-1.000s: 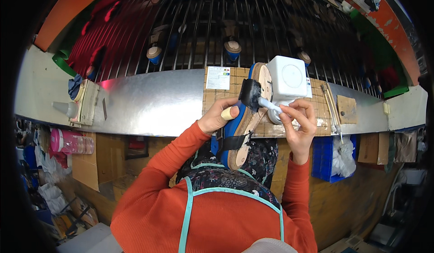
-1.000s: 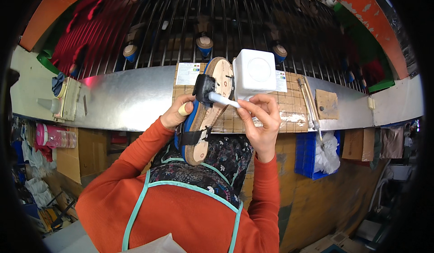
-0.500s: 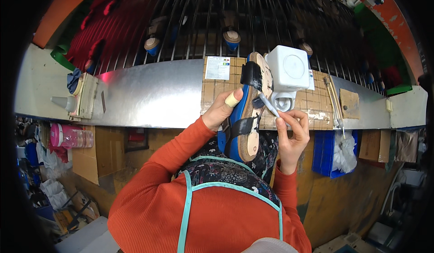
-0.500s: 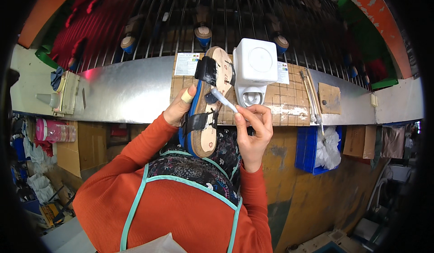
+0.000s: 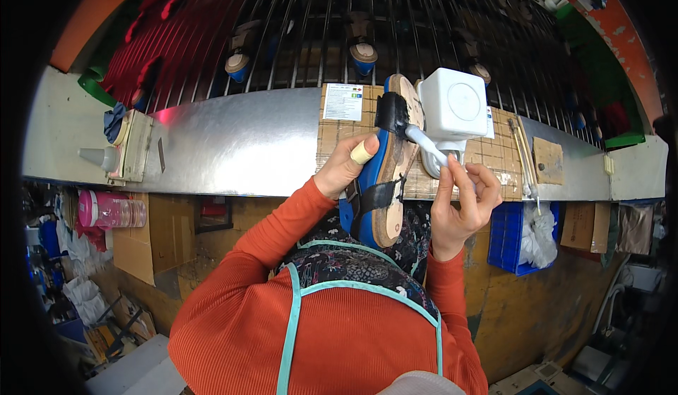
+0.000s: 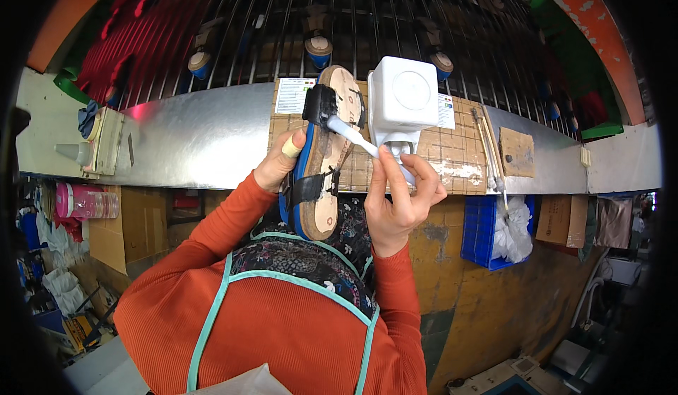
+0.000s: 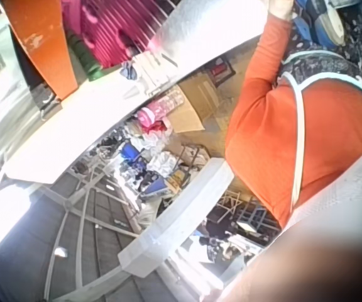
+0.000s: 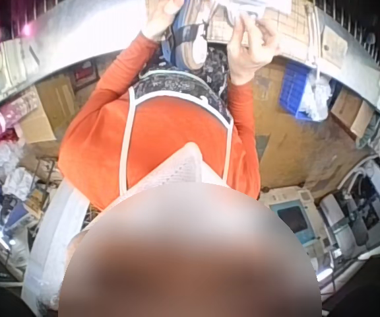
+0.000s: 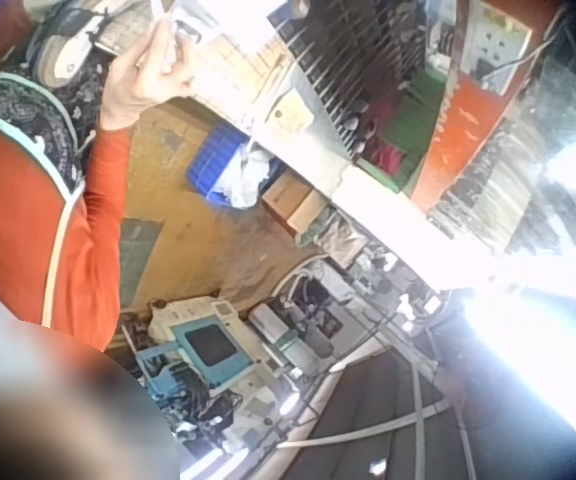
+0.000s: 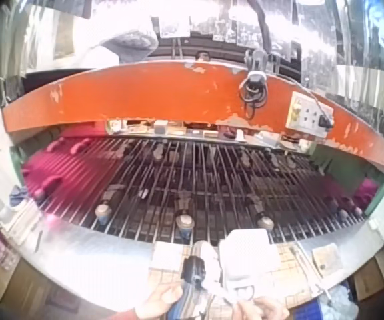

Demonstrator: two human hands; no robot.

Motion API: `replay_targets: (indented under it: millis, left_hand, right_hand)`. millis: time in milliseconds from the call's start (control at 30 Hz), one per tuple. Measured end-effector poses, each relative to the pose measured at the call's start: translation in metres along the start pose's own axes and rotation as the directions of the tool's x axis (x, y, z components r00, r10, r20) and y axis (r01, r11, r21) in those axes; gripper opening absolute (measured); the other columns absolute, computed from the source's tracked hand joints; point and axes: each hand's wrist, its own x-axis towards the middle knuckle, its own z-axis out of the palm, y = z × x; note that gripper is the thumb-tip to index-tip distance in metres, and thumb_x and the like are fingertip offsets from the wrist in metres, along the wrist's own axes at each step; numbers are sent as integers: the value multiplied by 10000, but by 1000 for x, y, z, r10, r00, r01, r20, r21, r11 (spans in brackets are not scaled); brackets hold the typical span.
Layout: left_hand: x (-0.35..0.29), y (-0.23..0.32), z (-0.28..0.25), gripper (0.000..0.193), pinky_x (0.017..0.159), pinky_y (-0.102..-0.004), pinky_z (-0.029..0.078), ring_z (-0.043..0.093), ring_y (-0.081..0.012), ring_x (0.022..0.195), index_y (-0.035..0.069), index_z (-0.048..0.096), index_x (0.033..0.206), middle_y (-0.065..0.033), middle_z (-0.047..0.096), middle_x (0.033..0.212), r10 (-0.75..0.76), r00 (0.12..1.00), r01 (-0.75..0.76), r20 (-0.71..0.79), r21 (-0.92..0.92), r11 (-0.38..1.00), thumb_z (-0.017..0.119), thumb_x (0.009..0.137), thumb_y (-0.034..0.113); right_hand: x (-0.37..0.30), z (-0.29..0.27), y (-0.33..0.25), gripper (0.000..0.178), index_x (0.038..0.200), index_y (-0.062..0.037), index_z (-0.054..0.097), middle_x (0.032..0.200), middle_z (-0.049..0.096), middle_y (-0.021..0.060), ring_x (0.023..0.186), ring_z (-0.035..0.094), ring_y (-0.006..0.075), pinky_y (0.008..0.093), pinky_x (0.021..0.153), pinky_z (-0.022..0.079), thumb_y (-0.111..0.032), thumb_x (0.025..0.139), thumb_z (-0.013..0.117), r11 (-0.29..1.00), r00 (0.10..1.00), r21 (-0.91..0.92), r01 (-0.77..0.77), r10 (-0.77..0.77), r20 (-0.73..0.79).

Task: The person applies glue to the sole of a blue sandal using a brush, repeatedly dipping the brush into a white container and spreading the adhesive along the sole edges. The person then moves to a nearby machine and pours liquid from the container into a funnel before returning to the workbench.

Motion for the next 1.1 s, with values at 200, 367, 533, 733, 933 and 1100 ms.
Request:
replay_targets:
  millis: [200,367,533,733,933,1100]
  left_hand:
    - [5,1,-4,804,761,-273,539,641,-135,847,-27,564,1154,-89,653,983,-8,1000,8,-6,34,999,560,813,701]
    - [10,3,-2,824,736,-258,542,643,-129,814,-15,552,1146,-81,643,935,23,1000,-23,6,73,997,532,804,735]
    - [10,8,-2,774,766,-247,526,629,-110,858,-31,570,1160,-72,644,986,1,1000,-1,3,37,999,558,839,673]
    - [17,13,-3,825,748,-252,534,630,-119,869,-17,546,1201,-78,636,1008,23,1000,-23,0,102,995,522,825,716]
    - [23,20,-4,839,765,-260,536,644,-133,884,-26,551,1209,-106,647,1035,33,999,-34,8,100,994,517,828,721]
    - [26,27,-4,829,782,-270,541,649,-145,902,-30,548,1213,-111,650,1048,45,999,-45,6,106,993,510,841,709]
  right_hand:
    - [-4,0,10,221,978,-85,750,923,596,38,731,544,134,282,766,345,-63,759,763,935,971,295,-198,144,193]
    - [-10,-5,13,224,977,-83,748,904,596,31,710,531,126,279,754,342,-57,755,763,929,965,312,-199,130,230]
    - [-13,-9,13,232,979,-82,746,895,595,30,698,529,125,277,741,339,-48,750,764,928,962,314,-199,124,243]
    - [-14,-17,13,230,975,-75,742,890,596,31,687,539,126,272,740,338,-48,748,765,926,953,325,-192,98,285]
    - [-14,-21,12,226,964,-73,741,889,597,35,690,545,126,266,740,342,-40,742,766,909,943,359,-213,95,318]
    - [-17,-24,9,224,943,-78,744,886,597,35,703,526,137,275,730,355,-38,726,778,906,940,358,-225,105,324]
